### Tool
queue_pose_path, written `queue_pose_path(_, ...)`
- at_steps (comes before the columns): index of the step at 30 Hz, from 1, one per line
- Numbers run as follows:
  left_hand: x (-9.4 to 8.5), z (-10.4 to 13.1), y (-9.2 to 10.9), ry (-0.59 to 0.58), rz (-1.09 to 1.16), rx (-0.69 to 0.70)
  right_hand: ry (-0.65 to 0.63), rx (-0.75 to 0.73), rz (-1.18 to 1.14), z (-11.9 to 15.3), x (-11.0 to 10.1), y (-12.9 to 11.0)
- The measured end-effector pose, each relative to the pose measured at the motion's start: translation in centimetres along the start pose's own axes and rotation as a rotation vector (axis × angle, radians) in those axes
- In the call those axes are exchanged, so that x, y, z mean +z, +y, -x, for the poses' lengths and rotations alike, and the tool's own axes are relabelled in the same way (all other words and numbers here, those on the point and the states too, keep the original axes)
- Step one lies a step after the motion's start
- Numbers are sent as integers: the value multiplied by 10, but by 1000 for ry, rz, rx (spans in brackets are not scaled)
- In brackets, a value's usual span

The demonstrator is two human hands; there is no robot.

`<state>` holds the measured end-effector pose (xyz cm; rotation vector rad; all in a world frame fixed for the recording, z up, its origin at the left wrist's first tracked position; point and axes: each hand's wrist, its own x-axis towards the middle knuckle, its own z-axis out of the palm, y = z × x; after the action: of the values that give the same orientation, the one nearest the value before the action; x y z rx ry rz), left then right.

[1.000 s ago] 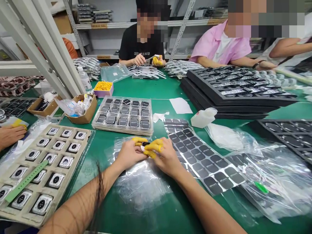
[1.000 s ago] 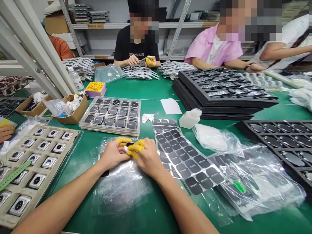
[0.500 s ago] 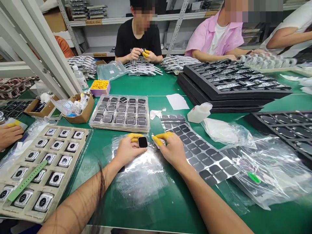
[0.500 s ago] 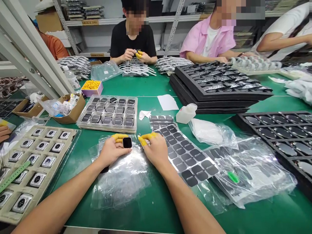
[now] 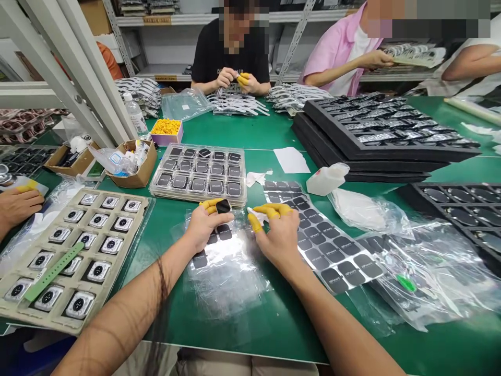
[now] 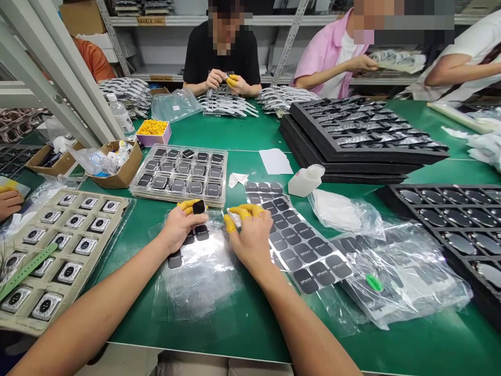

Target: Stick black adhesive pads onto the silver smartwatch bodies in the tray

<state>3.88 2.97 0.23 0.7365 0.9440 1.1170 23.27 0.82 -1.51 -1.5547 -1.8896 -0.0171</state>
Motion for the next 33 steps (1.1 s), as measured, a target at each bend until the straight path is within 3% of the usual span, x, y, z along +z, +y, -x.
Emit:
queue_pose_path(3,-2,-3,6,-20,148,-40,-212,-182,-162,5,2,-19)
queue_pose_path(7,-6,-5,13,-51,183,-58,-360,-152,-153,2,10,-30)
queue_pose_path(11,-13,-8,18,-6,120,33,-359,-38,-190,-1,16,-27)
queue_pose_path(17,-18,-10,16,-44,-103,135,-341,174,-518,-3,19,-24)
queue_pose_path(23,-18,-10,12,-18,-185,179,-333,42,-377,-3,21,-25)
queue_pose_path(33,-21,-10,15,48,-308,219,-298,9,-157,9,6,-38)
